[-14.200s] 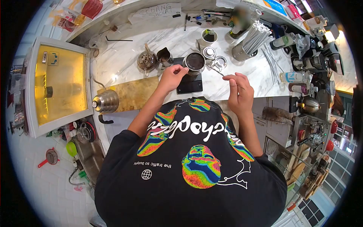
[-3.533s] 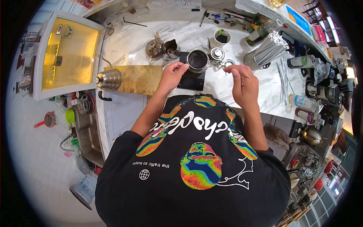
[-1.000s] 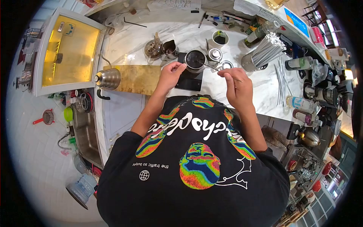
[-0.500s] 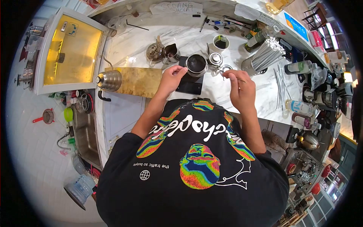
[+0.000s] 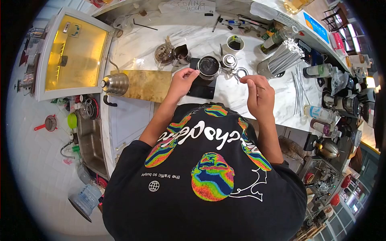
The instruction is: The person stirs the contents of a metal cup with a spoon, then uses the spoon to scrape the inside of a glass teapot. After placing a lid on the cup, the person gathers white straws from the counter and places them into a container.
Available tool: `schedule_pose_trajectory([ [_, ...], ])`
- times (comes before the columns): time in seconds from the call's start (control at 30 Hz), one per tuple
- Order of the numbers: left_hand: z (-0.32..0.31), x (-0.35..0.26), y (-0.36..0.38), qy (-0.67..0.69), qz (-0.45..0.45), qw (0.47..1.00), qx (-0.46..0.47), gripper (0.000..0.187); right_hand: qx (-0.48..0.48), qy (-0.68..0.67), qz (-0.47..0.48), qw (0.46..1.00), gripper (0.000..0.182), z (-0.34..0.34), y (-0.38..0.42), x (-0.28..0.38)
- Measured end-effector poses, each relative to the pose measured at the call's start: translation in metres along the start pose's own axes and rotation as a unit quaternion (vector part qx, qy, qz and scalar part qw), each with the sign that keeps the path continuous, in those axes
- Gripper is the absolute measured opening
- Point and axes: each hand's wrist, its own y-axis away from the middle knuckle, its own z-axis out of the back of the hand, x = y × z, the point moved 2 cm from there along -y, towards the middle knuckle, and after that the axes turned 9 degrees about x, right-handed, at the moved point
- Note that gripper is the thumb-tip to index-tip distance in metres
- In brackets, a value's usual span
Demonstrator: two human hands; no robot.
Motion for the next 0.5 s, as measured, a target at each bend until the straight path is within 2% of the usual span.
schedule_pose_trajectory([
  [0.13, 0.0, 0.001, -0.002, -0.009, 0.003, 1.0, 0.011, 0.025, 0.003, -0.025, 0.027, 0.999, 0.009, -0.011, 0.001, 0.005],
  [0.37, -0.003, -0.004, 0.002, 0.014, -0.004, 1.0, -0.015, 0.024, -0.008, -0.005, 0.002, 1.0, 0.008, 0.0, 0.001, 0.0],
  [0.5, -0.002, -0.007, 0.002, 0.006, 0.013, 1.0, 0.001, 0.025, -0.001, -0.025, 0.044, 0.999, 0.008, -0.011, 0.0, 0.004],
])
